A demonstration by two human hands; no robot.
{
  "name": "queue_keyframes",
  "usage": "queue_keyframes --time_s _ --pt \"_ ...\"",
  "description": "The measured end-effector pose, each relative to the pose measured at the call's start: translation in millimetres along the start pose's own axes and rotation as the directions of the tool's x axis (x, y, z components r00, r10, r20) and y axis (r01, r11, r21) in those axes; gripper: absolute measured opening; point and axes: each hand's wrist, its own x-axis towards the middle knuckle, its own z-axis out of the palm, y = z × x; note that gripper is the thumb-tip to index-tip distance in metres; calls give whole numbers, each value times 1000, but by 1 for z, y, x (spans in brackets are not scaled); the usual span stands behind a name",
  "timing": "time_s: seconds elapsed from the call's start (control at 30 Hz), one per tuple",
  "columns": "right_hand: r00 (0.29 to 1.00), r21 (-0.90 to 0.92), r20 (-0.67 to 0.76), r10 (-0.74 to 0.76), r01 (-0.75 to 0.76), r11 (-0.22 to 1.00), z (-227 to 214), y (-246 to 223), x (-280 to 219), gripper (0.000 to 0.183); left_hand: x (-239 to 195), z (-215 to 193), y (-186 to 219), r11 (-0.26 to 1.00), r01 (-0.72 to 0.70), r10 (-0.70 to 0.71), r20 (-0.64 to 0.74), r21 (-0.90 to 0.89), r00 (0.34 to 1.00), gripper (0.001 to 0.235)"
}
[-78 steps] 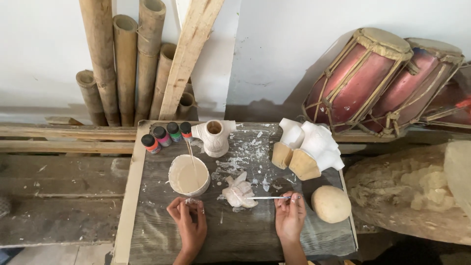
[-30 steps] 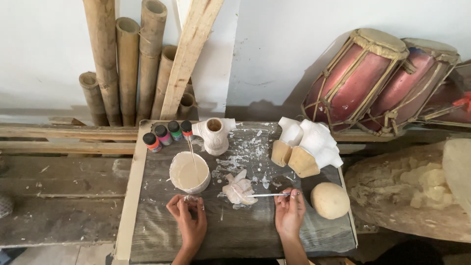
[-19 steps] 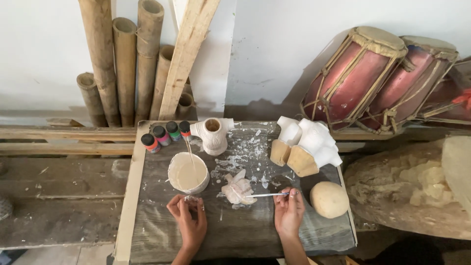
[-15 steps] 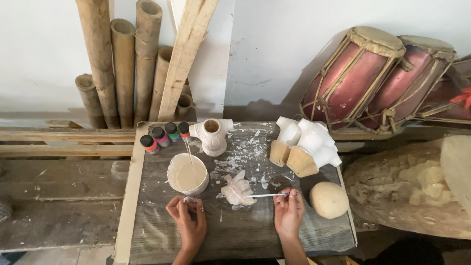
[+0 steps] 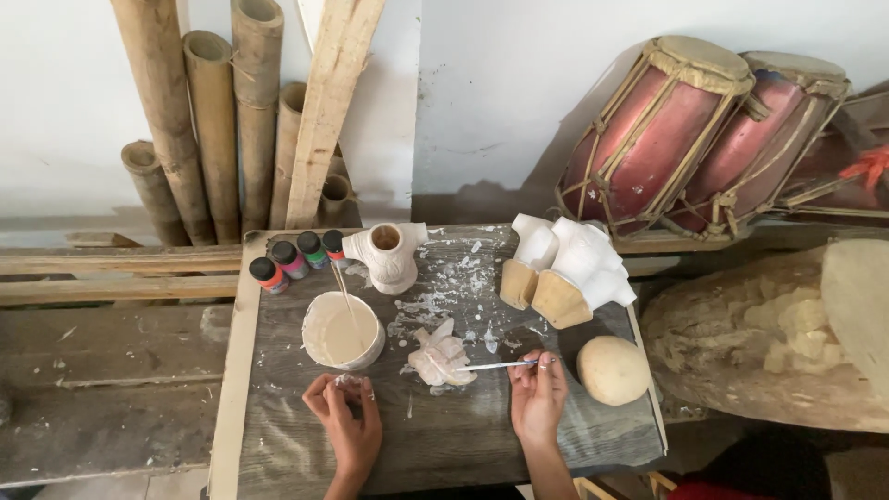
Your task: Applying white glue or paste to a small figurine using a thin applicator stick
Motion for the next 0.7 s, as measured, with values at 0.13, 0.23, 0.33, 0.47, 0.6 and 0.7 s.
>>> queue_keyframes --time_s 0.13,0.23,0.33,0.47,0.6,0.7 --pt "1000 47 2 -16 16 999 -6 3 0 27 -2 -1 -3 1000 -12 12 -2 5 1000 10" --pt "1000 38 30 -2 1 999 -6 1 -5 28 -10 0 -11 1000 -7 7 -2 18 1000 11" --pt "999 82 33 -40 37 996 -12 9 -2 27 -9 10 -17 1000 -18 18 -45 12 999 23" --pt "997 91 -14 -78 79 993 -24 25 6 29 -8 30 -28 999 36 -31 -243 14 969 23" --pt "997 136 -46 -69 74 988 -43 41 10 30 -16 40 -79 968 56 10 -257 246 966 32" --pt "990 82 -106 -91 100 992 -49 48 11 29 -27 63 -149 996 -51 70 -266 79 961 39"
